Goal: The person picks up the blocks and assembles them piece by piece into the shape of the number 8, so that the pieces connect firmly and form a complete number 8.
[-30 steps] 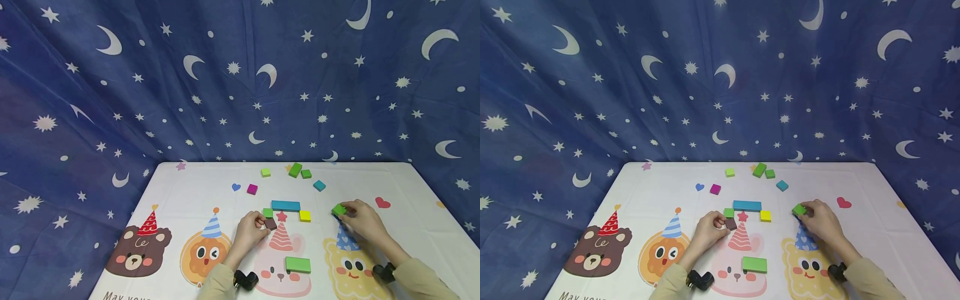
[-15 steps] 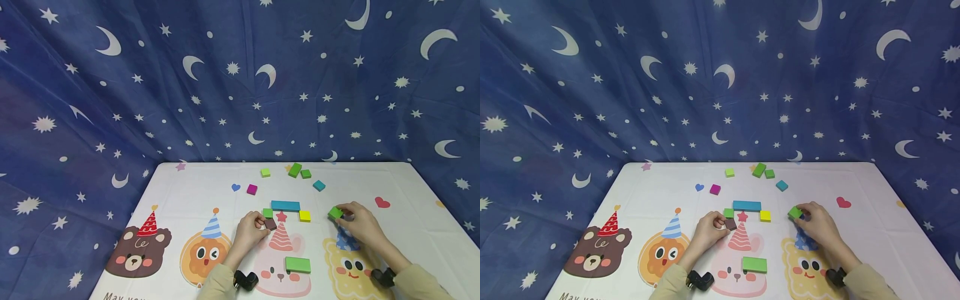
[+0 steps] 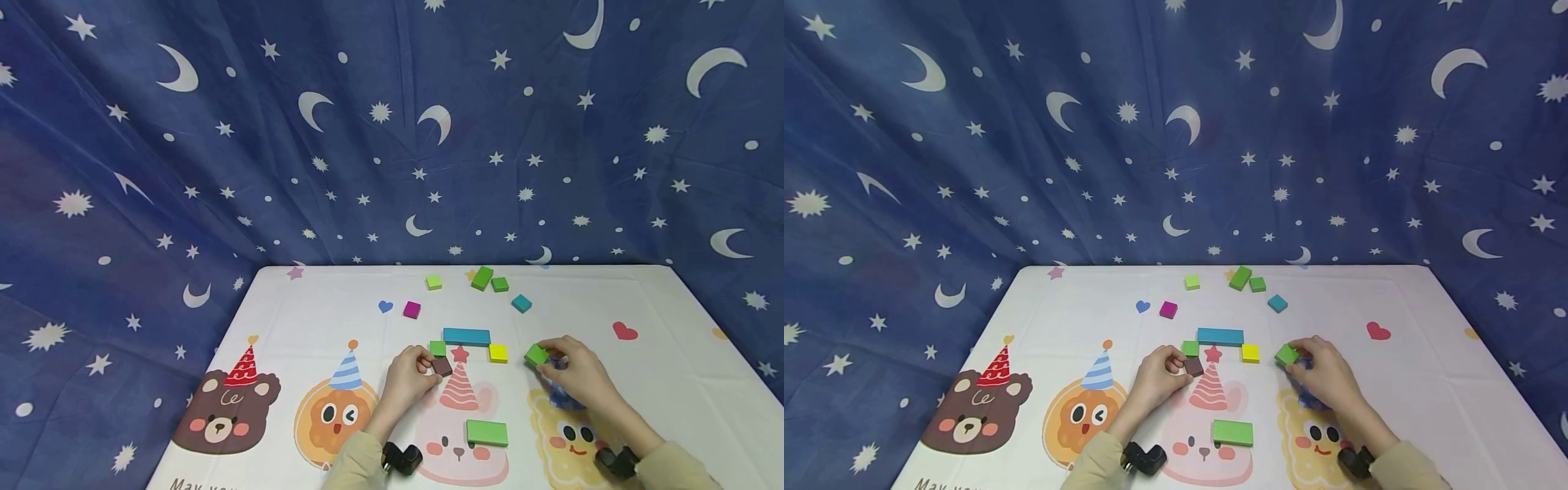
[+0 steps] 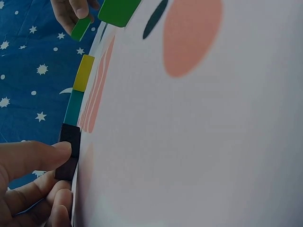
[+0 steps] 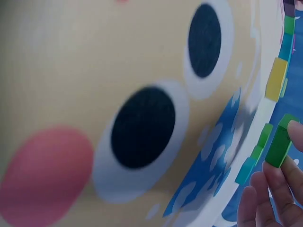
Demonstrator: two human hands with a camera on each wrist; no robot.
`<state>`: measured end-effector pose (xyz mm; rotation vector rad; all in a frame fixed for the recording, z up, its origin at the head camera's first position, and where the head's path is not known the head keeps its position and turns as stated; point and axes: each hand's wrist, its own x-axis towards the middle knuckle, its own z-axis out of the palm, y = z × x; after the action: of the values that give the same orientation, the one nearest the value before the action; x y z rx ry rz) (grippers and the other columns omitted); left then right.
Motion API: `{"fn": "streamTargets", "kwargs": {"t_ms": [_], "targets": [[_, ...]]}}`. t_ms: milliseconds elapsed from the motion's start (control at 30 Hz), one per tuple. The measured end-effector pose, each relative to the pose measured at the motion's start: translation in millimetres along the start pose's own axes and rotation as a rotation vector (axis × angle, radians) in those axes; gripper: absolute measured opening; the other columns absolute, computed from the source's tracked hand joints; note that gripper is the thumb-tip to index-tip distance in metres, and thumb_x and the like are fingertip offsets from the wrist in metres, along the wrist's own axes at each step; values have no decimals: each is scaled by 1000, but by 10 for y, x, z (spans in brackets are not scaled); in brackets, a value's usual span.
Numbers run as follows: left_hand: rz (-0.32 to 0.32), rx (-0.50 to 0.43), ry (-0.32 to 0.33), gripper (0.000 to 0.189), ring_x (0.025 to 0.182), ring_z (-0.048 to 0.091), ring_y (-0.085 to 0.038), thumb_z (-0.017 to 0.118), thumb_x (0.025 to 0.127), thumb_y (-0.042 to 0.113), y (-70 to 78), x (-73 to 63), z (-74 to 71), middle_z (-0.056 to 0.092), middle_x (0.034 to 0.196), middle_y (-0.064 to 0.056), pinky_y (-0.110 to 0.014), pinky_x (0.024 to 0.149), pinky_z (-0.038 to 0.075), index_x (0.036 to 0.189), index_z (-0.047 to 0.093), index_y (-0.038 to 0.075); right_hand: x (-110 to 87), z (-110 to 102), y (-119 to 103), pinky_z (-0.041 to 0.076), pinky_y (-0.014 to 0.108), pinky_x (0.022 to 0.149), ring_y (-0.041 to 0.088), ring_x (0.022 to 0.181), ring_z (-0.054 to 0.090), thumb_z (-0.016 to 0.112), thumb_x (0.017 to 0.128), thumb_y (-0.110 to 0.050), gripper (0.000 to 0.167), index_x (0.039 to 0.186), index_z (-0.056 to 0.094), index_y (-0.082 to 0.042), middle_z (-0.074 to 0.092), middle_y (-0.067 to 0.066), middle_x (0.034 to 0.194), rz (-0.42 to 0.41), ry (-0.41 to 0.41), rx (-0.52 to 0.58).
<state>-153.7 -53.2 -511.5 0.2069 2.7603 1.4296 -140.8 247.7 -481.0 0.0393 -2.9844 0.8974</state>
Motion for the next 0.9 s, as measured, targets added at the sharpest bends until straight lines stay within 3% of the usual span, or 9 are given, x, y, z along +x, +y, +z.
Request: {"fn": "streamTargets", "kwargs": {"t_ms": [233, 500, 900], "targets": [[-3, -3, 0, 25, 65, 42, -2, 81, 69, 8, 1, -1, -2, 58, 77, -5, -18, 61, 36, 87, 65, 6, -36, 26, -89, 48, 45, 80, 25, 92, 54, 77, 77, -15, 43, 117, 64, -4, 63, 10, 103, 39, -49, 30], [-1, 4, 4, 24, 64, 42, -2, 81, 69, 8, 1, 1, -1, 58, 77, -5, -18, 60, 36, 87, 65, 6, -67, 73, -150, 47, 35, 74, 22, 87, 54, 77, 76, -13, 40, 114, 66, -5, 63, 7, 99, -13, -39, 14], [-15, -2, 4, 24, 65, 42, -3, 81, 69, 8, 15, -1, -6, 57, 76, -3, -18, 61, 36, 87, 65, 6, -88, 155, -214, 47, 33, 74, 19, 87, 55, 77, 73, -9, 37, 109, 67, -5, 64, 5, 97, -66, -24, 26]]}}
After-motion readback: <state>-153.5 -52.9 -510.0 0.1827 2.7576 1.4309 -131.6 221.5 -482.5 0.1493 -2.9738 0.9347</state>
